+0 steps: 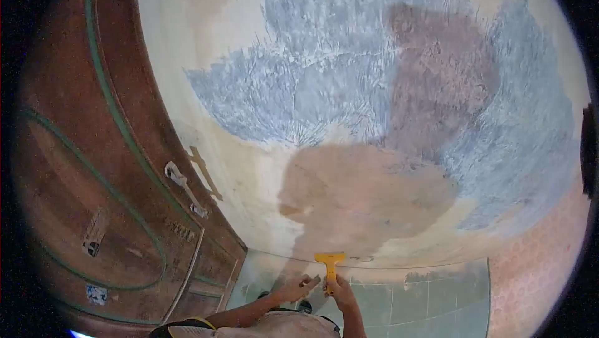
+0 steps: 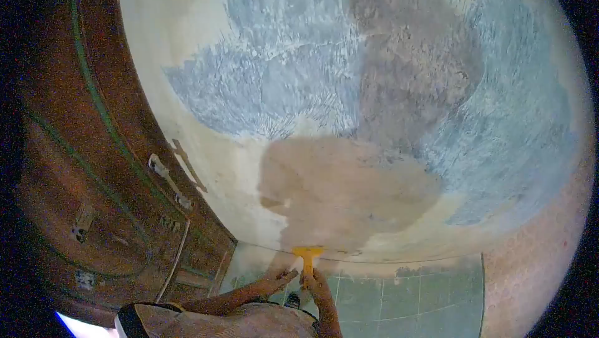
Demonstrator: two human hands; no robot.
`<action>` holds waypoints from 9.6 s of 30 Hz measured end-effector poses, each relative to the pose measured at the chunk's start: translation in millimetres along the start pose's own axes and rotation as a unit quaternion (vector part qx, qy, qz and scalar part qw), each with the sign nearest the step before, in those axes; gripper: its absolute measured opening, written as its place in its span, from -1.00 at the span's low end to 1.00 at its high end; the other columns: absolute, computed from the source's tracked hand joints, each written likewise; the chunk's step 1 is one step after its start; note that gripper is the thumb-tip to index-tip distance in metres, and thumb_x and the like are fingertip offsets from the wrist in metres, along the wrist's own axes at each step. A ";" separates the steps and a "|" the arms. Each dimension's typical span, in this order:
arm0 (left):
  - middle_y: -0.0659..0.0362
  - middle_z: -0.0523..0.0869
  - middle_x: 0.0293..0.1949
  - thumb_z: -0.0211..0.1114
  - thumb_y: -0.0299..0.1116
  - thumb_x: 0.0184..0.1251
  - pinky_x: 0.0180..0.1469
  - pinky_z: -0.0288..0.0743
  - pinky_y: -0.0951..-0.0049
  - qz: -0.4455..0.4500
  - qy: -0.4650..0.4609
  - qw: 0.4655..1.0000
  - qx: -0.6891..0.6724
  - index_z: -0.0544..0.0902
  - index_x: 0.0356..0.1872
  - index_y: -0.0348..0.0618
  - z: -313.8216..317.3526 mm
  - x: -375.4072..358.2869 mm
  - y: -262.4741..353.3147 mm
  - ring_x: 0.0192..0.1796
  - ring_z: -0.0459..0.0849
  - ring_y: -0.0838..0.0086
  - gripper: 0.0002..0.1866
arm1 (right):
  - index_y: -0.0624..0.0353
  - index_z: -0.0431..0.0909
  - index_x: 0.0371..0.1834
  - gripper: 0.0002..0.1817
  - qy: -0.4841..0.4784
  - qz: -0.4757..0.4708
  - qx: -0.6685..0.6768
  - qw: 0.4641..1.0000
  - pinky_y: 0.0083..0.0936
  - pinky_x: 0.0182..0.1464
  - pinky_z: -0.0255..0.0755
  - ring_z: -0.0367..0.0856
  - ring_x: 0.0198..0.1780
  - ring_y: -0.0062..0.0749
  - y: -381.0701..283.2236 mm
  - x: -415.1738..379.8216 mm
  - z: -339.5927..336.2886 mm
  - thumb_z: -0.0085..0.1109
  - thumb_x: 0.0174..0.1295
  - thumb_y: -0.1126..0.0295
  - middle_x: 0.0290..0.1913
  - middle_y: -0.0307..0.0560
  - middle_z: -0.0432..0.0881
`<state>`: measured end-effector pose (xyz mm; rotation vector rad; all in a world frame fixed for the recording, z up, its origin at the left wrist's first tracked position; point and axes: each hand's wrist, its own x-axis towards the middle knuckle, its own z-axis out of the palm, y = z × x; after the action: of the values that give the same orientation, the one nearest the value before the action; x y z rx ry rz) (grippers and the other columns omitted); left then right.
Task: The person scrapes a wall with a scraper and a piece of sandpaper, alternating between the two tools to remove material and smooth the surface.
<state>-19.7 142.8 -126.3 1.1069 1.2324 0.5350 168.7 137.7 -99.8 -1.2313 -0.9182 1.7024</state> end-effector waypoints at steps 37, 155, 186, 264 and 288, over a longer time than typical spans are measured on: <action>0.34 0.55 -0.53 0.32 -0.18 0.32 -0.39 0.37 0.59 0.190 0.281 0.939 -0.049 0.62 -0.26 -0.25 -84.2 -28.4 125.5 -0.44 0.47 0.68 -0.71 | 0.22 0.46 -0.03 -0.60 0.125 -0.234 -0.369 0.891 -0.16 -0.27 0.51 0.66 -0.28 0.12 -79.6 45.3 132.4 0.29 0.22 0.19 -0.34 0.21 0.66; 0.16 0.62 -0.23 0.01 -0.21 0.55 -0.19 0.43 0.53 0.309 0.056 0.941 -0.124 0.50 -0.17 -0.35 -165.2 62.6 283.3 -0.20 0.57 0.56 -0.67 | 0.12 0.54 0.20 -0.63 0.369 -0.437 -0.083 0.816 -0.49 -0.14 0.55 0.73 -0.17 -0.40 -196.3 150.6 227.0 0.06 0.33 0.48 -0.06 0.11 0.70; 0.15 0.64 -0.24 0.02 -0.21 0.55 -0.26 0.43 0.54 0.355 0.072 0.923 -0.131 0.53 -0.19 -0.32 -176.5 39.8 319.8 -0.23 0.59 0.60 -0.68 | 0.17 0.54 0.18 -0.64 0.328 -0.438 -0.035 0.837 -0.45 -0.01 0.52 0.70 -0.02 -0.33 -246.1 128.3 243.4 0.05 0.31 0.51 -0.07 0.07 0.70; 0.21 0.62 -0.56 0.01 -0.23 0.55 -0.41 0.39 0.54 0.442 0.129 0.872 -0.164 0.54 -0.38 -0.33 -175.4 45.7 304.3 -0.49 0.57 0.58 -0.63 | 0.21 0.46 0.23 -0.65 0.287 -0.400 -0.070 0.867 -0.48 0.12 0.45 0.60 0.09 -0.43 -230.7 129.6 250.9 0.00 0.41 0.45 0.05 0.08 0.65; 0.12 0.66 -0.40 0.06 -0.22 0.52 -0.38 0.45 0.47 0.406 0.066 0.903 -0.124 0.57 -0.26 -0.37 -191.7 44.5 304.7 -0.40 0.65 0.45 -0.66 | 0.18 0.46 0.22 -0.67 0.287 -0.486 -0.100 0.820 -0.46 -0.04 0.51 0.66 -0.04 -0.42 -225.2 140.9 250.3 -0.02 0.42 0.43 -0.03 0.10 0.68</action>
<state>-115.7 378.1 132.5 1.3564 0.7332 1.3789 -52.9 332.7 114.9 -1.0146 -1.0739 0.3919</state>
